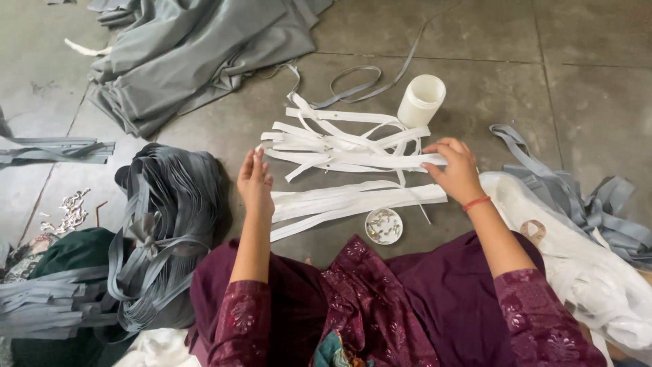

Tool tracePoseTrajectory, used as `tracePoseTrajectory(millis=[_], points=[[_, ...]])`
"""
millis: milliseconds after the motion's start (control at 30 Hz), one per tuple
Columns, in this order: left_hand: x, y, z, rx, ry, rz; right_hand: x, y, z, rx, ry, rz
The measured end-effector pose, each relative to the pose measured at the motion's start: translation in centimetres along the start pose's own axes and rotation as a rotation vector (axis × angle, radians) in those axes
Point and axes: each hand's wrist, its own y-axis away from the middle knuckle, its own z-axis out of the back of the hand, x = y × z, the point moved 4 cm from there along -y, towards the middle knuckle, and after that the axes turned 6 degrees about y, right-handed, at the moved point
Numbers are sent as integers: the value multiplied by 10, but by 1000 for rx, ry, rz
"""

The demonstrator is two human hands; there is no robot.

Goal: Attaching metal sliders to fabric strips for garment manufacturing.

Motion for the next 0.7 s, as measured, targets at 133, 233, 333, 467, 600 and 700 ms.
tracePoseTrajectory(millis=[133, 233, 333, 467, 600, 700], points=[[14, 19, -9, -42, -32, 135, 32, -6, -54, -20, 188, 82], [49, 53, 30, -119, -100, 180, 14, 27, -140, 310, -14, -25], [72, 104, 46, -140, 42, 314, 23, 46, -188, 402, 54, 10], [50, 169, 3, -93, -84, 458, 32, 41, -205, 346, 268, 23], [85, 192, 8, 43, -140, 541, 26, 40, -191, 325, 228, 24], [104, 199, -1, 229, -204, 546, 61, 43, -146, 237, 19, 58]])
